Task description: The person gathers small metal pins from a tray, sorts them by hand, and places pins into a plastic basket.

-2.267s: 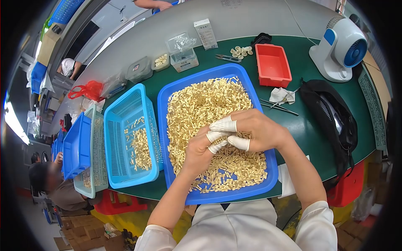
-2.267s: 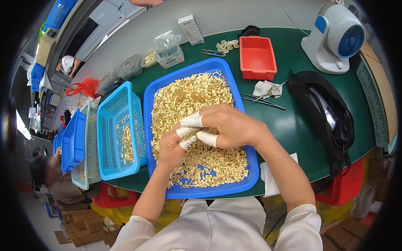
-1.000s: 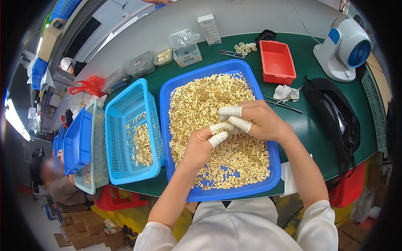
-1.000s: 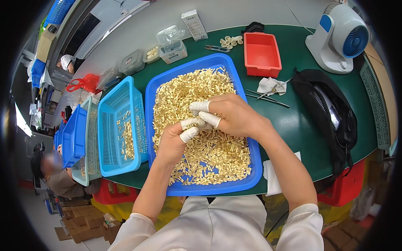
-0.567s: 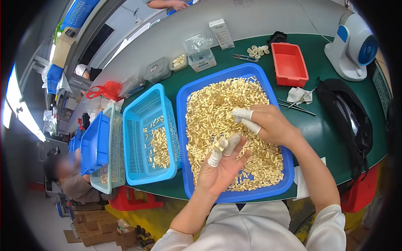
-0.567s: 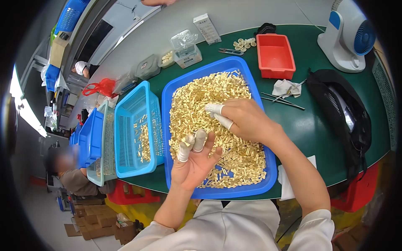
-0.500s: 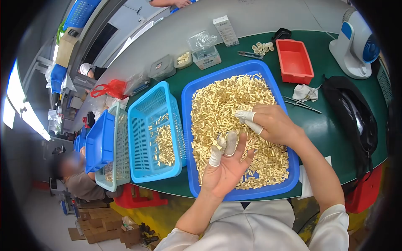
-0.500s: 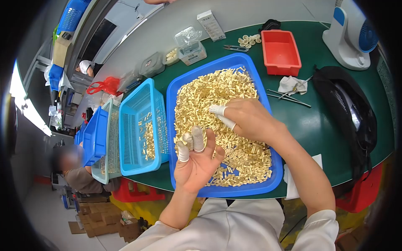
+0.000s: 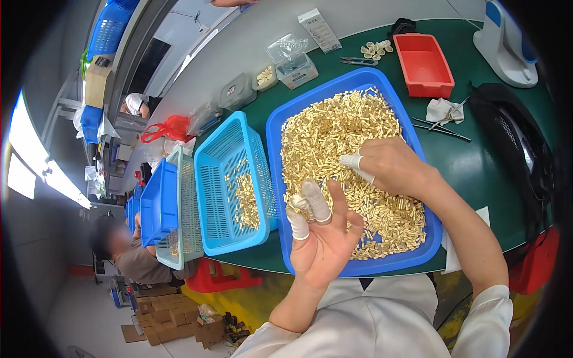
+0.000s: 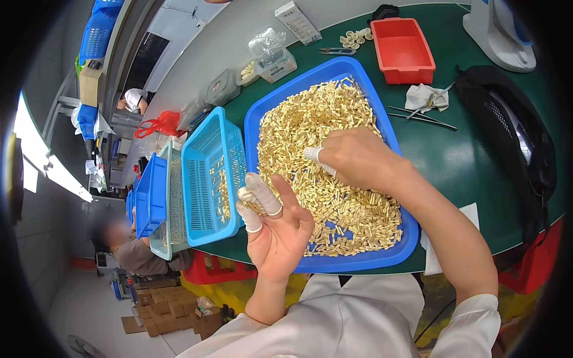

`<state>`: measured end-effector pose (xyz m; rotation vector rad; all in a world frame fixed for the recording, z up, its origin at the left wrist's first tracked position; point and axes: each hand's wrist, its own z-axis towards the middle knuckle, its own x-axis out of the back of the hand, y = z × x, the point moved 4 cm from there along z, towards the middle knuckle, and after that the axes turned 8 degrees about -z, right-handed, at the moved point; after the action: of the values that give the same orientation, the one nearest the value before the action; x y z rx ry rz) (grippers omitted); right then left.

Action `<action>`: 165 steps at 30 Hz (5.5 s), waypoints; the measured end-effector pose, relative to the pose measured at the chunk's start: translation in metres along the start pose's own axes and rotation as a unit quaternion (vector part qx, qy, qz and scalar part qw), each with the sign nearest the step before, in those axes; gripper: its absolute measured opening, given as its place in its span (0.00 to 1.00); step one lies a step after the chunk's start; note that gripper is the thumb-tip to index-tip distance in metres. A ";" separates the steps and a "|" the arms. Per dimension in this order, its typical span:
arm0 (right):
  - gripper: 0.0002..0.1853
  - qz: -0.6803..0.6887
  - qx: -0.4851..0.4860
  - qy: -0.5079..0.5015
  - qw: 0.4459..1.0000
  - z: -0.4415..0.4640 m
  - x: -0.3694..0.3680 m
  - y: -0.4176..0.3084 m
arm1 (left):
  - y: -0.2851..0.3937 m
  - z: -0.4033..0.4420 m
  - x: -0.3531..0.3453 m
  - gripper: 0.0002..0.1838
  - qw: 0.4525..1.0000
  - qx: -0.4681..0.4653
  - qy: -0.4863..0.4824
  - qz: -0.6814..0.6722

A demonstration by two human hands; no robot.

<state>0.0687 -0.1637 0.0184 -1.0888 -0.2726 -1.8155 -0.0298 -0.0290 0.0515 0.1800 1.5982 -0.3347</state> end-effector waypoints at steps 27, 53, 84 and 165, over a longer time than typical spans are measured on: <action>0.16 -0.005 -0.041 0.079 0.996 0.000 0.004 0.008 | 0.043 -0.004 0.014 0.28 0.097 -0.067 -0.108 0.987; 0.18 -0.055 -0.070 -0.036 0.995 0.002 0.000 0.004 | 0.028 0.071 0.054 0.05 -0.032 -0.136 -0.099 0.985; 0.12 0.068 -0.131 -0.160 0.976 0.004 0.011 0.007 | 0.046 0.079 0.071 0.11 0.845 0.186 0.127 0.485; 0.22 0.099 -0.082 0.007 0.992 0.013 0.008 -0.011 | 0.029 0.070 0.060 0.14 0.945 0.130 0.074 0.292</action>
<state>0.0656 -0.1554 0.0347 -1.1725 -0.0047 -1.6900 0.0423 -0.0295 -0.0134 0.8805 1.5611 -0.0665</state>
